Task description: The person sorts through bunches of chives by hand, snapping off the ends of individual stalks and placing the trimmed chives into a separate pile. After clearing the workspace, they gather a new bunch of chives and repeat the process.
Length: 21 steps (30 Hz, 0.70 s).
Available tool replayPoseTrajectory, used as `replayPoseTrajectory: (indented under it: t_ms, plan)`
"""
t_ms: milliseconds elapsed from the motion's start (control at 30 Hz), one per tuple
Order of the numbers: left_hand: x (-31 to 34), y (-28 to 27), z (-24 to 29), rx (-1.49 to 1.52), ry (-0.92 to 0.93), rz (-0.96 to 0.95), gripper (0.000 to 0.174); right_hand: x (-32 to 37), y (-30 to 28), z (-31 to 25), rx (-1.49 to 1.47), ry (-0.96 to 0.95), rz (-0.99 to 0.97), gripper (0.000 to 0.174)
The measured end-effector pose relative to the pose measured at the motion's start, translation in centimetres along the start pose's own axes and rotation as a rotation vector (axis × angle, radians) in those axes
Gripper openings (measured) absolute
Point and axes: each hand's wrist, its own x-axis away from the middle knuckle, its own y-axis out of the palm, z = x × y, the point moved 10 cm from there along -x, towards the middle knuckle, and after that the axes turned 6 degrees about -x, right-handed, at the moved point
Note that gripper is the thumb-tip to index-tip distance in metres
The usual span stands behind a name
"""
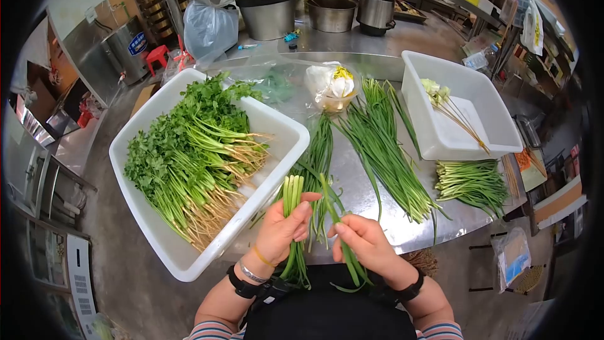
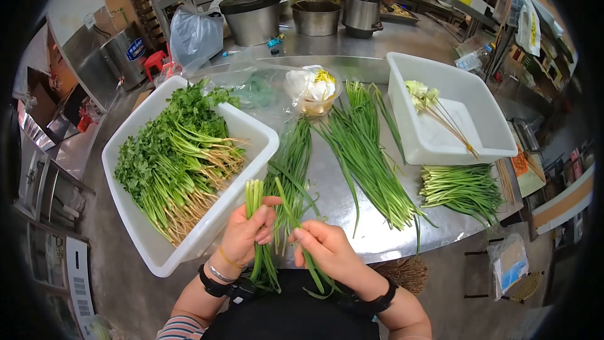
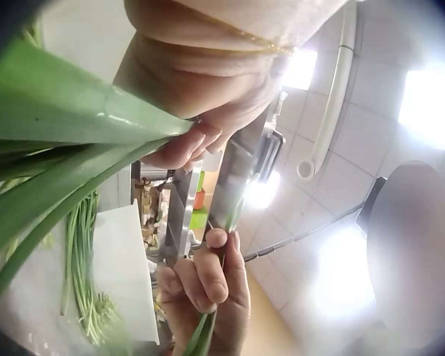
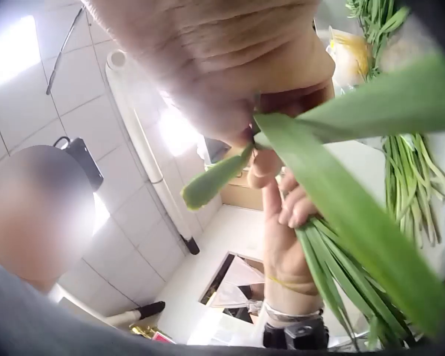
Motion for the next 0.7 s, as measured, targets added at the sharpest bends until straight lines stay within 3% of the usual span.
replayPoseTrajectory:
  t_ms: [233, 267, 300, 333, 367, 400, 433, 467, 500, 567, 600, 667, 700]
  plan:
    - [-0.5, -0.3, -2.1, -0.104, -0.049, -0.012, 0.026, -1.3, 1.8, 3.6, -0.172, 0.023, -0.058, 0.023]
    - [-0.4, -1.3, -2.2, -0.172, -0.040, 0.071, 0.026, -1.4, 1.8, 4.0, -0.174, 0.027, -0.047, 0.023]
    - [-0.6, -1.8, -2.3, -0.239, -0.034, 0.135, 0.027, -1.6, 2.5, 4.0, -0.096, 0.024, -0.102, 0.022]
    - [-0.4, -1.4, 0.2, -0.325, 0.185, 0.234, 0.028, -1.2, 2.7, 4.2, -0.017, 0.029, -0.135, 0.021]
    - [-0.4, -0.6, 1.2, -0.218, 0.178, 0.156, 0.023, -0.9, 3.0, 4.0, 0.062, 0.012, -0.178, 0.019]
    - [0.4, -0.8, 2.5, -0.226, 0.180, 0.242, 0.023, -0.5, 3.2, 3.9, 0.185, 0.014, -0.228, 0.016]
    - [1.0, -1.9, 3.4, -0.206, 0.236, 0.186, 0.024, 0.0, 2.9, 4.6, 0.211, 0.001, -0.257, 0.015]
    - [2.4, -1.9, 5.0, -0.075, 0.163, 0.206, 0.027, 0.4, 2.7, 5.5, 0.236, -0.014, -0.296, 0.014]
    - [3.5, -2.0, 7.3, -0.046, 0.285, 0.197, 0.026, 0.9, 1.7, 6.2, 0.233, -0.004, -0.270, 0.014]
    - [5.4, -1.8, 10.5, -0.402, 0.344, 0.211, 0.021, 2.1, -1.2, 6.9, 0.455, -0.009, -0.149, 0.015]
    - [5.4, -1.5, 10.0, -0.399, 0.342, 0.205, 0.021, 2.7, -3.5, 5.7, 0.534, -0.100, 0.039, 0.015]
    - [5.4, -0.9, 8.6, -0.575, 0.259, 0.230, 0.017, 4.1, -7.9, 3.5, 0.756, -0.202, 0.386, 0.015]
    - [4.5, -0.5, 6.6, -0.572, 0.128, 0.110, 0.016, 4.5, -9.6, 2.8, 0.834, -0.164, 0.515, 0.016]
